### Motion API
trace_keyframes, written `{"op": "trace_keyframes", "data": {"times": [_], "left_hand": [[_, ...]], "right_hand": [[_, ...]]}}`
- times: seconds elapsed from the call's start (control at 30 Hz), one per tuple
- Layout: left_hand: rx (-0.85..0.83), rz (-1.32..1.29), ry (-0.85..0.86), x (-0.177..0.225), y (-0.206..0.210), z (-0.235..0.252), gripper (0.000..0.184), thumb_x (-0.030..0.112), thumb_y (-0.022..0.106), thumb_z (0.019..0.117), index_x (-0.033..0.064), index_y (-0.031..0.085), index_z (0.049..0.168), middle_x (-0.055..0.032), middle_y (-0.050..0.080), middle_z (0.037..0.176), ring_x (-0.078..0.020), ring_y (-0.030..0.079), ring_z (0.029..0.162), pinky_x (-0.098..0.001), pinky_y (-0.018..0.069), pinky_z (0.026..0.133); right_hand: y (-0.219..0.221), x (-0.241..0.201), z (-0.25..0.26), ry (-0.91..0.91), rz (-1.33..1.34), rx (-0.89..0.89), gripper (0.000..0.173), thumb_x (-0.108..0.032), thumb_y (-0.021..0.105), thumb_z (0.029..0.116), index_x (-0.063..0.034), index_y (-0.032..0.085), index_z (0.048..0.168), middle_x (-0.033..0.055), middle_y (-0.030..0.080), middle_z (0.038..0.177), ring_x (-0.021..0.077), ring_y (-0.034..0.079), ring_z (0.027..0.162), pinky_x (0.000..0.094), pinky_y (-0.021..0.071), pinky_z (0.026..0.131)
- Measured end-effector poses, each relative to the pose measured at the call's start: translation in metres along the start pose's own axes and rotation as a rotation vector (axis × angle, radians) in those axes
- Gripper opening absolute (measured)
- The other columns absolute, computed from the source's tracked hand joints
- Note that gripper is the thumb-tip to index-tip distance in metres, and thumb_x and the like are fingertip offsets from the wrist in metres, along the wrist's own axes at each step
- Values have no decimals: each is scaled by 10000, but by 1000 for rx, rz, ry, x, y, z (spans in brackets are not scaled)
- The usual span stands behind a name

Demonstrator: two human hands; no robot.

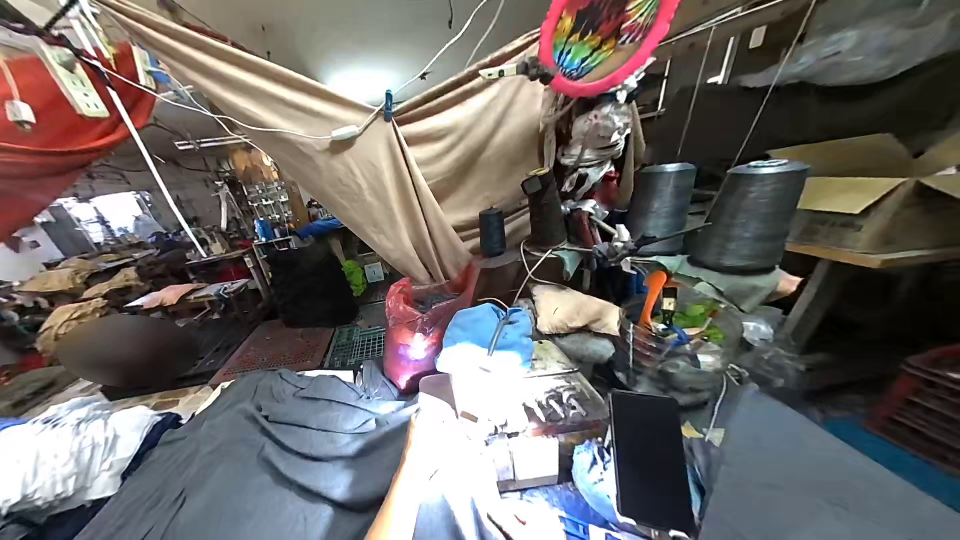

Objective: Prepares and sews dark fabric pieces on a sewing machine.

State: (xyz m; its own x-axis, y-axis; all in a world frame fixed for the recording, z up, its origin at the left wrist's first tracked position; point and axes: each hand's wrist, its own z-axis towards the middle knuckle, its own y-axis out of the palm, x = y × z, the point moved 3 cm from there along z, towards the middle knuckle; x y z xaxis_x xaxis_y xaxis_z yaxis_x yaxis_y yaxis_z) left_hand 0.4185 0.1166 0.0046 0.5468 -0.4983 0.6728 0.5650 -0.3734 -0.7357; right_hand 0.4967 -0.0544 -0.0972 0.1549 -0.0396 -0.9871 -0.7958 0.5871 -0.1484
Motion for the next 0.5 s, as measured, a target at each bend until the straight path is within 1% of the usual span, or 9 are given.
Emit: {"op": "trace_keyframes", "data": {"times": [0.07,0.13,0.2,0.23,0.27,0.3,0.37,0.43,0.5], "left_hand": [[33,47,-69,11,-2,7,472,254,585,1014,-46,583,1378,-228,632,1353,-305,592,1295,-435,425,1138],[110,22,-102,22,-2,14,350,189,504,1046,-18,655,1284,-182,686,1253,-266,639,1197,-409,480,1070],[149,-28,-61,16,-4,33,302,177,528,1046,-27,693,1196,-171,706,1196,-244,654,1150,-380,500,1030],[161,-24,-37,3,2,40,308,179,519,1034,-17,708,1175,-167,710,1193,-260,651,1164,-403,500,1046],[221,22,6,-16,12,52,300,201,526,1014,9,732,1115,-151,726,1143,-264,668,1131,-416,522,1021],[232,110,30,-24,18,60,325,215,497,1030,13,722,1149,-158,712,1189,-281,648,1183,-424,493,1069],[178,314,17,-18,17,58,371,220,441,1052,52,690,1269,-136,660,1340,-286,563,1328,-459,358,1194],[228,243,14,-17,8,43,324,259,505,1035,116,707,1244,-82,649,1365,-241,556,1333,-448,399,1166],[399,68,155,-36,-4,12,296,264,589,1006,86,749,1181,-93,699,1278,-212,638,1232,-401,484,1099]], "right_hand": [[2,-6,11,-37,-23,76,155,-123,712,910,-12,762,816,38,704,739,85,648,722,343,539,752],[6,-14,20,25,36,172,130,-81,683,898,20,701,818,37,652,759,79,601,740,311,505,734],[11,-20,26,137,133,214,276,-120,614,976,77,633,1168,137,674,1055,154,633,979,348,524,897],[12,-21,29,161,135,231,334,-125,601,995,81,603,1258,160,672,1107,172,633,1007,358,522,912],[13,-19,30,171,124,243,330,-89,612,992,107,592,1257,182,662,1069,191,620,961,370,522,876],[13,-17,31,176,88,249,300,-79,629,981,114,611,1210,193,663,1023,215,623,928,394,523,857],[12,-13,30,143,-11,270,208,-101,677,943,97,680,1007,180,670,872,246,640,834,450,520,801],[7,-7,25,57,-94,245,198,-143,701,915,47,698,861,117,653,758,202,629,744,434,521,740],[-2,2,16,-87,-180,220,231,-184,711,868,-26,678,702,22,595,629,112,562,613,365,479,628]]}}
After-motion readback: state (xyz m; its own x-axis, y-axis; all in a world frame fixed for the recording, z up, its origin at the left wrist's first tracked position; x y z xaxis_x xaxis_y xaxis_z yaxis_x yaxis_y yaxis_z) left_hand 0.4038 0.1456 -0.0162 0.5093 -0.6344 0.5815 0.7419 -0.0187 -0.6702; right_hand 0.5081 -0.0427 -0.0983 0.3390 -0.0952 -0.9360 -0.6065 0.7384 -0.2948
